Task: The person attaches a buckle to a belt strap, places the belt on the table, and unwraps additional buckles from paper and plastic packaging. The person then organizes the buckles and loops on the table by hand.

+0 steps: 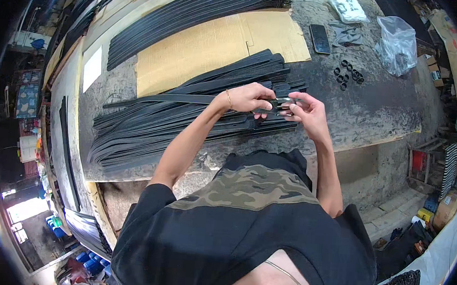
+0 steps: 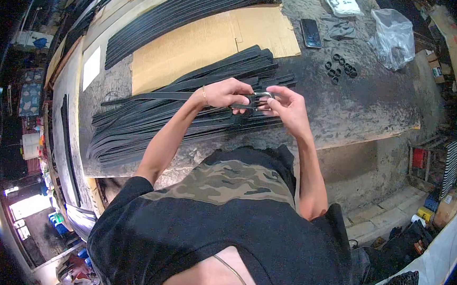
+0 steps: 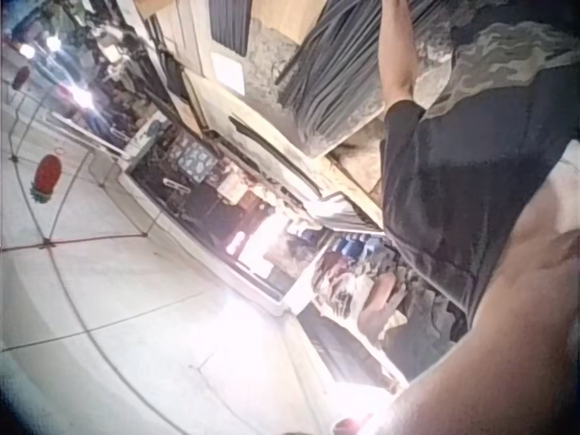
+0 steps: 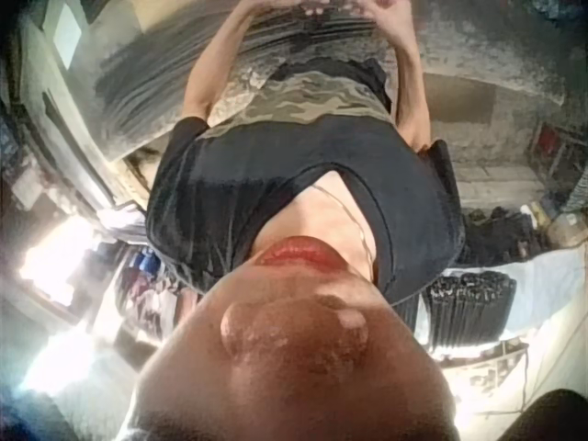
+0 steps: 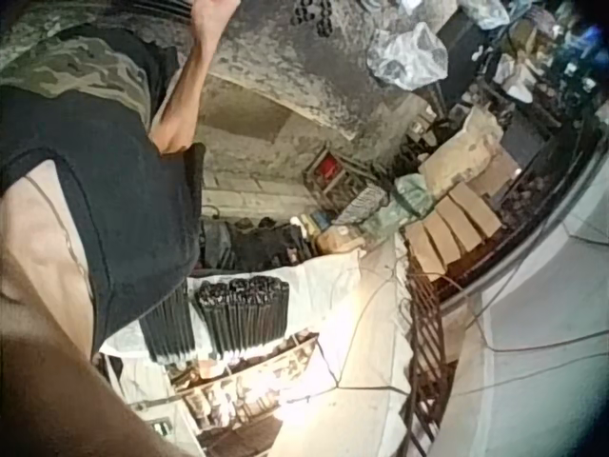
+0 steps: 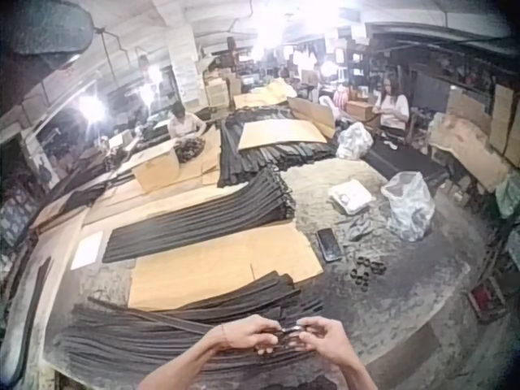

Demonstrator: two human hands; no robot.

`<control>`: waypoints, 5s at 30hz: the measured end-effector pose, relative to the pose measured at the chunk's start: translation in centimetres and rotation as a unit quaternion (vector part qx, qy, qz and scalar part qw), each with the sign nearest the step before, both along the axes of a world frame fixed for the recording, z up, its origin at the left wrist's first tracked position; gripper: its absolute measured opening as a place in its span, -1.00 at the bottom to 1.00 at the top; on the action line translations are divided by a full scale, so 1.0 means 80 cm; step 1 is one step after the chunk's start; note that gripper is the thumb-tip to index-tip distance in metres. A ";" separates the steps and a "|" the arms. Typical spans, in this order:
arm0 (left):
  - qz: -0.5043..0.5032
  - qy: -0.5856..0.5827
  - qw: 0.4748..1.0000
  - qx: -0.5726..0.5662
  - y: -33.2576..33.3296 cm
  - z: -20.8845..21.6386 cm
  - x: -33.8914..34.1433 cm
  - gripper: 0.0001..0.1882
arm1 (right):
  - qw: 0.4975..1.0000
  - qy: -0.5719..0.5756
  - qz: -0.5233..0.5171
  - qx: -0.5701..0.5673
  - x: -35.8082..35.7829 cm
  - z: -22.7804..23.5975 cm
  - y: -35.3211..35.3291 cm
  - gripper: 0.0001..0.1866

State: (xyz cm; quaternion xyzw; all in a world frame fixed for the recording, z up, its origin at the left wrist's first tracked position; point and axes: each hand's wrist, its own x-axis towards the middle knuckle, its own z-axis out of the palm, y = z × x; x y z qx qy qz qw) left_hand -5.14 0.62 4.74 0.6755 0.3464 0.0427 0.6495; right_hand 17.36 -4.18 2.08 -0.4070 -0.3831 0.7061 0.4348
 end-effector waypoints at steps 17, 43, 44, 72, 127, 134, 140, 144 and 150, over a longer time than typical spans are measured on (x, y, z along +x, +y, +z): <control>-0.024 0.122 0.987 0.100 -0.010 0.019 0.037 -0.69 | 0.921 -0.313 0.165 0.164 0.010 0.022 0.013 -0.80; 0.054 0.200 0.936 0.284 -0.013 -0.019 0.066 -0.67 | 0.907 -0.255 0.319 0.104 0.053 -0.009 0.084 -0.72; 0.049 0.198 0.930 0.306 -0.015 -0.020 0.068 -0.65 | 0.896 -0.235 0.362 0.103 0.053 -0.011 0.090 -0.73; 0.748 -0.123 0.651 0.047 -0.183 -0.097 0.188 -0.70 | 0.859 -0.116 0.498 -0.028 0.045 -0.036 -0.011 -0.80; 0.840 -0.087 0.531 0.075 -0.379 -0.081 0.181 -0.82 | 0.879 -0.063 0.468 -0.071 -0.061 -0.036 -0.146 -0.74; 0.848 -0.068 0.521 0.073 -0.348 -0.081 0.178 -0.83 | 0.890 -0.042 0.449 -0.061 -0.054 -0.026 -0.129 -0.73; 0.840 -0.075 0.533 0.069 -0.321 -0.067 0.180 -0.84 | 0.875 -0.035 0.475 -0.085 -0.057 -0.021 -0.097 -0.69; 0.856 0.002 0.512 0.074 -0.292 -0.064 0.180 -0.72 | 0.884 -0.005 0.451 -0.120 -0.062 -0.037 -0.090 -0.66; 0.856 0.086 0.497 0.114 -0.272 -0.077 0.179 -0.83 | 0.870 -0.021 0.484 -0.088 -0.062 -0.029 -0.065 -0.68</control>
